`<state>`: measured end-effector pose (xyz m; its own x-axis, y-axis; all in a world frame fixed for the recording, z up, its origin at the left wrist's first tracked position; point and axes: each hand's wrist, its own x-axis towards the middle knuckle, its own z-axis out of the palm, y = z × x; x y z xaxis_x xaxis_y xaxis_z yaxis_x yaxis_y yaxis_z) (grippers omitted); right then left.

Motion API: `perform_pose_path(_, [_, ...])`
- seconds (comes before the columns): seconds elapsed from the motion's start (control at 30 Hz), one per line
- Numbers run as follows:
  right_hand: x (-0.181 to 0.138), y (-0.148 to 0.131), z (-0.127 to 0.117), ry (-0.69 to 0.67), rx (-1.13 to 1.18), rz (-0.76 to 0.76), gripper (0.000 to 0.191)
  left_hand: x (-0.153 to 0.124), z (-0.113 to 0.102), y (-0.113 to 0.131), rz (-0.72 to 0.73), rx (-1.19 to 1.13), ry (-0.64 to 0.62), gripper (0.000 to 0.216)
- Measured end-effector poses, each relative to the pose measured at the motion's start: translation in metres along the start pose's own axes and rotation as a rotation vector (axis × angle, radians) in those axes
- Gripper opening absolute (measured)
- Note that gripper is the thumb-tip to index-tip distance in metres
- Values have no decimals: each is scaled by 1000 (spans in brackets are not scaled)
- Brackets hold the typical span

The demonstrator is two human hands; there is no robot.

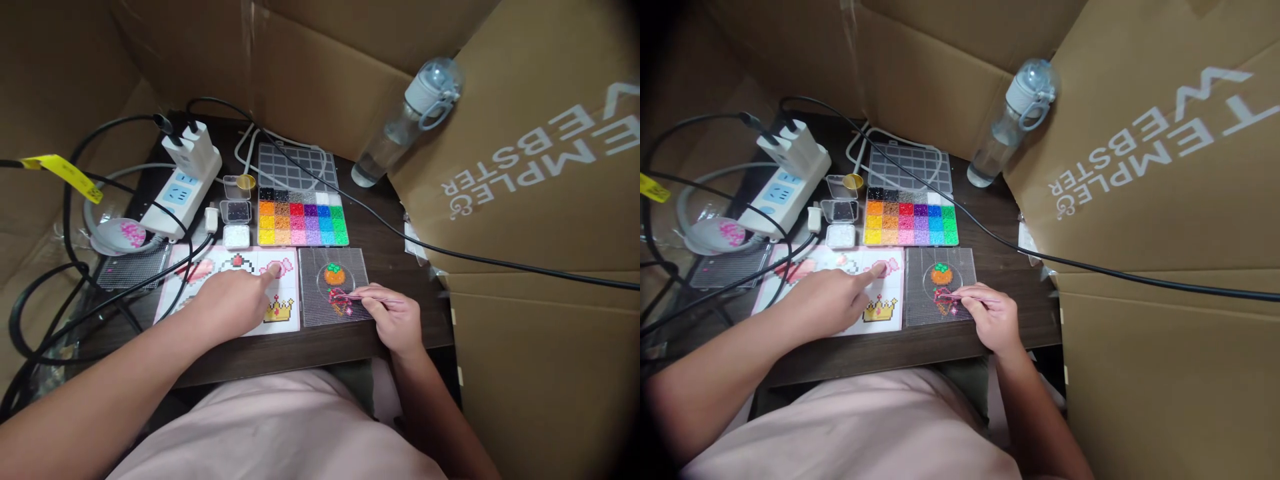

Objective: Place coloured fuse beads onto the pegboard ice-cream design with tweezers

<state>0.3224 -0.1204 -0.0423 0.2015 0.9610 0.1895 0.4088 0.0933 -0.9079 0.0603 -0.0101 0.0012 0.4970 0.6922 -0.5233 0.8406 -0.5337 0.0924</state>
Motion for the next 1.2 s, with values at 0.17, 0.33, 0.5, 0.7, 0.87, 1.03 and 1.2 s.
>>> perform_pose_path(0.17, [0, 2, 1, 37, -18, 4, 15, 0, 1, 0, -7, 13, -10, 64])
perform_pose_path(0.33, [1, 0, 3, 51, -47, 14, 14, 0, 1, 1, 4, 11, 1, 63])
perform_pose_path(0.5, [2, -1, 4, 43, -45, 3, 15, -1, 0, 1, 6, 26, 0, 63])
perform_pose_path(0.7, [2, 1, 3, 34, -56, -34, 15, 0, 1, 1, 20, 50, 16, 64])
perform_pose_path(0.87, [3, 2, 3, 23, -52, -71, 18, 0, 1, 0, 53, 41, 36, 63])
perform_pose_path(1.03, [4, 2, 2, 10, -58, -88, 20, -2, -1, -1, 61, 26, 30, 64])
perform_pose_path(1.2, [3, 5, 1, 17, -77, -97, 21, -3, -1, -1, 64, 23, 34, 64])
